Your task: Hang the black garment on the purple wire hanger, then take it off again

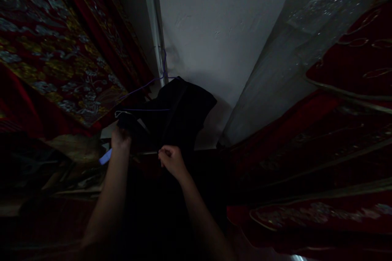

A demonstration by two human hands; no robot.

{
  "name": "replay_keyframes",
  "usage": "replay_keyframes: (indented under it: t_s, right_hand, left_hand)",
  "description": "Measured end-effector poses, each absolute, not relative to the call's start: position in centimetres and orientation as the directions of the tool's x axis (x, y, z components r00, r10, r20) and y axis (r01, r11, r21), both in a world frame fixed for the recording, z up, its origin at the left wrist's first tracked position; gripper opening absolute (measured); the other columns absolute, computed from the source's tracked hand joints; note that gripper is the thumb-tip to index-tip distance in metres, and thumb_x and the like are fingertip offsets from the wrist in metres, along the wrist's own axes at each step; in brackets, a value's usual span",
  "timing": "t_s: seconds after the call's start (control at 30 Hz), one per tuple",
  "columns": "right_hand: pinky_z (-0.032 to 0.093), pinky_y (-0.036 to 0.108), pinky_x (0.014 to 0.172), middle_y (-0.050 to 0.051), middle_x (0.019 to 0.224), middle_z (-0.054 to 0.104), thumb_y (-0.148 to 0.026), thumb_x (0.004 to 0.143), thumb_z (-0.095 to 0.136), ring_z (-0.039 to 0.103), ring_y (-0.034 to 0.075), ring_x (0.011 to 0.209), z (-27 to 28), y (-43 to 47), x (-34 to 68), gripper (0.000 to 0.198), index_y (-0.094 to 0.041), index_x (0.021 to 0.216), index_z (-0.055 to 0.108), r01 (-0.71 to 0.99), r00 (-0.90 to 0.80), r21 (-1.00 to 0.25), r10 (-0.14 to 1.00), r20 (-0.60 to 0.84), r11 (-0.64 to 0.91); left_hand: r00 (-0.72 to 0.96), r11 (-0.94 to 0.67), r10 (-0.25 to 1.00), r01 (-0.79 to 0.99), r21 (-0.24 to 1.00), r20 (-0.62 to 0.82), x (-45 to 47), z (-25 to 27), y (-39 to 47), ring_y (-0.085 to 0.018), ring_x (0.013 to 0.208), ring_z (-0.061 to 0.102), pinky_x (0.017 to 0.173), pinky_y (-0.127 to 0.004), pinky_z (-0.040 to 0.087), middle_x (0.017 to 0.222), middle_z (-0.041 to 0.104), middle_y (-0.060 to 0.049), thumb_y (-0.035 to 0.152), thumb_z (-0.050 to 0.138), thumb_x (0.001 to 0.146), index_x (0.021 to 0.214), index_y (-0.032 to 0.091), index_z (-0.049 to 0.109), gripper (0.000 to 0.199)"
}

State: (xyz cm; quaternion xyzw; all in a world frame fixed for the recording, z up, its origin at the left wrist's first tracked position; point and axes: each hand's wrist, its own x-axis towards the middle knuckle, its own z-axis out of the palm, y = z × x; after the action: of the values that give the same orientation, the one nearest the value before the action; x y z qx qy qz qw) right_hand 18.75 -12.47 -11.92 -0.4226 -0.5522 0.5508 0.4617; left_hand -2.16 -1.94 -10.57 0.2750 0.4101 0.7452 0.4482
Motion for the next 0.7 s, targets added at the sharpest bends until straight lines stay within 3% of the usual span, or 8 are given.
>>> replay_keyframes:
  t_s: [0.13, 0.23, 0.3, 0.37, 0.4, 0.5, 0.57, 0.7]
  right_hand:
    - [0.031, 0.022, 0.044, -0.005, 0.043, 0.047, -0.033, 0.077, 0.054, 0.043, 0.009, 0.039, -13.7, -12.5, 18.4, 0.023, -0.021, 0.057, 0.053, -0.021, -0.230, -1.000, 0.973, 0.011, 0.007]
    - [0.033, 0.023, 0.047, -0.004, 0.048, 0.048, -0.038, 0.080, 0.054, 0.044, 0.011, 0.044, -14.9, -12.2, 18.6, 0.027, -0.020, 0.060, 0.054, 0.017, -0.185, -1.000, 0.983, -0.001, 0.002]
    - [0.039, 0.025, 0.055, -0.002, 0.060, 0.055, -0.039, 0.080, 0.057, 0.051, 0.013, 0.056, -15.0, -12.0, 18.9, 0.022, -0.020, 0.069, 0.058, 0.037, -0.061, -0.998, 0.997, 0.052, 0.054]
    - [0.047, 0.029, 0.071, 0.003, 0.085, 0.064, -0.034, 0.076, 0.064, 0.059, 0.018, 0.078, -14.4, -11.9, 19.2, 0.020, -0.020, 0.089, 0.062, 0.069, 0.089, -0.984, 0.981, 0.172, 0.166]
    - [0.048, 0.032, 0.080, 0.005, 0.098, 0.065, -0.031, 0.074, 0.066, 0.060, 0.020, 0.090, -13.9, -11.9, 19.2, 0.029, -0.021, 0.100, 0.061, 0.078, 0.125, -0.969, 0.962, 0.244, 0.235]
    - [0.047, 0.037, 0.099, 0.009, 0.123, 0.061, -0.024, 0.071, 0.068, 0.058, 0.024, 0.114, -11.9, -11.5, 19.0, 0.056, -0.023, 0.123, 0.051, 0.025, 0.043, -0.917, 0.916, 0.398, 0.397]
    - [0.047, 0.036, 0.101, 0.010, 0.123, 0.062, -0.026, 0.073, 0.069, 0.060, 0.024, 0.114, -10.6, -10.6, 18.9, 0.056, -0.022, 0.125, 0.049, -0.022, 0.001, -0.911, 0.911, 0.412, 0.412]
    - [0.051, 0.033, 0.095, 0.006, 0.106, 0.070, -0.032, 0.079, 0.059, 0.066, 0.021, 0.102, -8.2, -8.0, 20.0, 0.033, -0.021, 0.110, 0.061, -0.048, -0.042, -0.966, 0.966, 0.254, 0.252]
  left_hand:
    - [-0.357, -0.133, 0.932, -0.503, 0.854, -0.066, 1.0, -13.4, -7.0, -0.024, 0.090, 0.071, 0.086, -0.039, 0.057, 0.082, 0.073, -0.006, 0.048, 0.056, 0.089, 0.077, 0.024, 0.068, 0.029]
    - [-0.278, -0.060, 0.954, -0.542, 0.838, -0.112, 2.8, -13.2, -9.0, -0.022, 0.090, 0.072, 0.085, -0.036, 0.057, 0.093, 0.075, -0.006, 0.050, 0.059, 0.089, 0.089, 0.024, 0.071, 0.028]
    - [-0.270, -0.077, 0.959, -0.548, 0.833, -0.089, 3.7, -11.9, -9.2, -0.020, 0.095, 0.071, 0.088, -0.033, 0.056, 0.099, 0.075, -0.005, 0.051, 0.065, 0.086, 0.094, 0.024, 0.072, 0.029]
    - [-0.280, -0.172, 0.960, -0.505, 0.845, 0.028, 4.7, -10.0, -9.0, -0.020, 0.098, 0.070, 0.090, -0.032, 0.054, 0.103, 0.075, -0.004, 0.052, 0.072, 0.082, 0.092, 0.024, 0.071, 0.030]
    - [-0.270, -0.228, 0.957, -0.460, 0.858, 0.109, 5.3, -9.0, -8.9, -0.020, 0.098, 0.069, 0.090, -0.032, 0.053, 0.103, 0.075, -0.004, 0.051, 0.073, 0.081, 0.088, 0.024, 0.070, 0.028]
    - [-0.127, -0.341, 0.939, -0.258, 0.904, 0.318, 7.4, -6.4, -9.2, -0.021, 0.098, 0.069, 0.091, -0.034, 0.052, 0.104, 0.076, -0.004, 0.043, 0.074, 0.084, 0.082, 0.024, 0.071, 0.020]
    - [-0.026, -0.406, 0.913, -0.128, 0.905, 0.407, 8.5, -5.1, -9.6, -0.023, 0.102, 0.069, 0.095, -0.037, 0.051, 0.105, 0.075, -0.006, 0.038, 0.073, 0.086, 0.084, 0.024, 0.073, 0.015]
    - [0.037, -0.557, 0.831, 0.076, 0.827, 0.556, 8.4, -4.2, -8.9, -0.026, 0.109, 0.065, 0.103, -0.040, 0.046, 0.110, 0.072, -0.009, 0.040, 0.068, 0.090, 0.091, 0.024, 0.073, 0.017]
